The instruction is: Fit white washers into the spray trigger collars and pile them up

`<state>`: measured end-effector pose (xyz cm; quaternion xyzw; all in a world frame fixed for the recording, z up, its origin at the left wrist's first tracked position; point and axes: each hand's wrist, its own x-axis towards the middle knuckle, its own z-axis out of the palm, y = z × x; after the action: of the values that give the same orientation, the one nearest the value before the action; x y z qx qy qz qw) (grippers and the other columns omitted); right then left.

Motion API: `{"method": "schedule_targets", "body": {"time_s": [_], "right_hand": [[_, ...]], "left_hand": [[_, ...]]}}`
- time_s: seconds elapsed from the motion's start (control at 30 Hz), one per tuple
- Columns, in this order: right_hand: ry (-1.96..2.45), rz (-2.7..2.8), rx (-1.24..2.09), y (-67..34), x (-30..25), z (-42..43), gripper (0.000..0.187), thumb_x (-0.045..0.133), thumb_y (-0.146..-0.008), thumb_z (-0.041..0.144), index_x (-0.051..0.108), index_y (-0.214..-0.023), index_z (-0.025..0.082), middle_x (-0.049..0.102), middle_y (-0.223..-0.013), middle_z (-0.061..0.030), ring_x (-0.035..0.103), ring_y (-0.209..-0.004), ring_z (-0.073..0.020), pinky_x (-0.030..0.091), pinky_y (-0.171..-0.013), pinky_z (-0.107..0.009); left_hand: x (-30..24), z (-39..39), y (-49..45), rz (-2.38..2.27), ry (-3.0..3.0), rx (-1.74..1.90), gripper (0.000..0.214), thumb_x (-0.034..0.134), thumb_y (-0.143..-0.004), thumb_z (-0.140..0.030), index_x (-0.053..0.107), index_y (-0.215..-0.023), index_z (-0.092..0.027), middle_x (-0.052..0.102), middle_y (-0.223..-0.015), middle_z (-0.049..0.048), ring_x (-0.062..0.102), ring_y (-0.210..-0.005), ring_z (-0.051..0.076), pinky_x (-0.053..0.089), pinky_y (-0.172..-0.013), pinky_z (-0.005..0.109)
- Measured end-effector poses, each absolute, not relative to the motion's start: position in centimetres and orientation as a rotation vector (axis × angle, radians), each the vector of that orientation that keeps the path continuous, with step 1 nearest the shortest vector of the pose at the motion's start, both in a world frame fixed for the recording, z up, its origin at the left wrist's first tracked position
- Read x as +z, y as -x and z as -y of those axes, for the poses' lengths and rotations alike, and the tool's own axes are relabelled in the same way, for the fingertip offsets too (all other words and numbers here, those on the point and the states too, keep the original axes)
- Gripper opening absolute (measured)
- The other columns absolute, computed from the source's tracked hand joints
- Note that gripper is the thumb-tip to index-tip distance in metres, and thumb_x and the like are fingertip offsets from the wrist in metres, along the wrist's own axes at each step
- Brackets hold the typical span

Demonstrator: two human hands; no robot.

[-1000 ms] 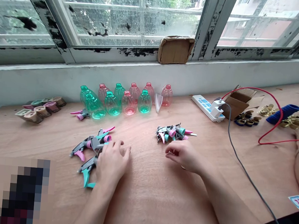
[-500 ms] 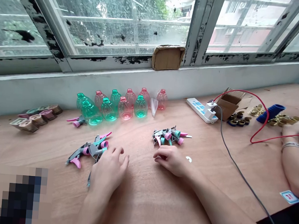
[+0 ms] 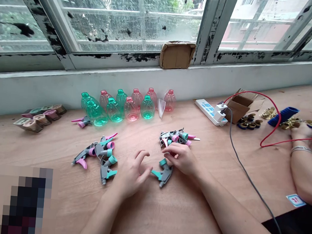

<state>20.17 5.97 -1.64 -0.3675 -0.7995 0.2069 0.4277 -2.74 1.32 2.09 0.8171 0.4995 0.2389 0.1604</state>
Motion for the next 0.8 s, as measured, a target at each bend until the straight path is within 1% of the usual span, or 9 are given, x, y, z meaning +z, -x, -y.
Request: {"method": "schedule_targets", "body": {"time_s": [0.07, 0.13, 0.2, 0.27, 0.4, 0.57, 0.63, 0.77, 0.8], "right_hand": [[0.937, 2.000, 0.526, -20.1, -1.6, -5.9, 0.014, 0.065, -0.085, 0.011, 0.072, -0.094, 0.021, 0.069, -0.085, -0.0020, 0.062, -0.071, -0.0131, 0.047, -0.066, -0.024], [0.979, 1.985, 0.548, -19.9, -1.7, -5.9, 0.014, 0.066, -0.084, 0.011, 0.072, -0.093, 0.020, 0.069, -0.085, -0.0021, 0.061, -0.069, -0.0130, 0.047, -0.065, -0.025], [1.008, 1.961, 0.587, -19.7, -1.8, -5.8, 0.013, 0.067, -0.083, 0.011, 0.072, -0.092, 0.020, 0.070, -0.085, -0.0023, 0.061, -0.068, -0.0129, 0.047, -0.064, -0.024], [1.001, 1.952, 0.613, -19.5, -1.9, -5.6, 0.013, 0.066, -0.083, 0.009, 0.072, -0.090, 0.019, 0.069, -0.085, -0.0026, 0.062, -0.069, -0.0132, 0.048, -0.064, -0.024], [0.965, 1.948, 0.610, -19.0, -1.8, -5.3, 0.014, 0.064, -0.084, 0.009, 0.072, -0.089, 0.019, 0.068, -0.084, -0.0027, 0.063, -0.074, -0.0144, 0.047, -0.067, -0.025], [0.980, 1.790, 0.651, -17.7, -1.9, -4.8, 0.014, 0.062, -0.084, 0.010, 0.071, -0.088, 0.019, 0.066, -0.080, -0.0018, 0.061, -0.071, -0.0139, 0.047, -0.064, -0.025], [0.980, 1.721, 0.660, -17.1, -2.0, -4.6, 0.013, 0.062, -0.083, 0.011, 0.071, -0.088, 0.019, 0.065, -0.079, -0.0011, 0.059, -0.068, -0.0129, 0.047, -0.062, -0.024], [0.978, 1.625, 0.666, -16.8, -2.2, -4.5, 0.011, 0.063, -0.083, 0.015, 0.071, -0.089, 0.020, 0.065, -0.078, -0.0007, 0.057, -0.065, -0.0120, 0.047, -0.061, -0.023], [0.982, 1.611, 0.670, -16.9, -2.2, -4.5, 0.010, 0.063, -0.084, 0.016, 0.071, -0.089, 0.020, 0.065, -0.079, -0.0009, 0.057, -0.065, -0.0120, 0.047, -0.061, -0.023]], "left_hand": [[1.4, -1.0, 2.2, -1.417, -2.327, 0.658, 0.039, 0.058, -0.087, -0.040, 0.052, -0.122, -0.023, 0.061, -0.120, 0.0096, 0.063, -0.105, 0.027, 0.050, -0.087, 0.040], [0.8, -0.8, 1.4, -1.366, -2.343, 0.591, 0.051, 0.064, -0.084, -0.046, 0.050, -0.127, -0.024, 0.060, -0.123, 0.0102, 0.063, -0.103, 0.028, 0.051, -0.085, 0.041], [0.2, -0.6, 0.6, -1.281, -2.402, 0.532, 0.061, 0.072, -0.077, -0.045, 0.049, -0.130, -0.025, 0.060, -0.124, 0.0096, 0.061, -0.107, 0.029, 0.050, -0.089, 0.044], [-0.3, -0.6, 0.1, -1.228, -2.449, 0.510, 0.063, 0.076, -0.075, -0.039, 0.049, -0.131, -0.025, 0.062, -0.121, 0.0093, 0.058, -0.111, 0.030, 0.047, -0.093, 0.045], [-0.6, -0.7, -0.1, -1.199, -2.467, 0.500, 0.046, 0.067, -0.083, -0.027, 0.052, -0.126, -0.024, 0.063, -0.117, 0.0083, 0.056, -0.110, 0.028, 0.046, -0.094, 0.046], [-0.8, -0.4, -0.9, -1.223, -2.485, 0.504, 0.034, 0.069, -0.081, -0.038, 0.057, -0.108, -0.021, 0.062, -0.108, 0.0078, 0.055, -0.103, 0.029, 0.046, -0.090, 0.046], [-0.9, -0.3, -1.2, -1.271, -2.481, 0.517, 0.032, 0.069, -0.081, -0.038, 0.057, -0.103, -0.020, 0.062, -0.105, 0.0078, 0.055, -0.101, 0.029, 0.047, -0.088, 0.046], [-1.1, -0.5, -1.1, -1.330, -2.459, 0.534, 0.007, 0.056, -0.089, -0.025, 0.058, -0.094, -0.021, 0.062, -0.102, 0.0062, 0.056, -0.098, 0.026, 0.047, -0.086, 0.043], [-1.1, -0.5, -1.0, -1.336, -2.445, 0.547, 0.005, 0.054, -0.090, -0.023, 0.058, -0.093, -0.021, 0.062, -0.102, 0.0058, 0.056, -0.097, 0.025, 0.047, -0.086, 0.043]]}}
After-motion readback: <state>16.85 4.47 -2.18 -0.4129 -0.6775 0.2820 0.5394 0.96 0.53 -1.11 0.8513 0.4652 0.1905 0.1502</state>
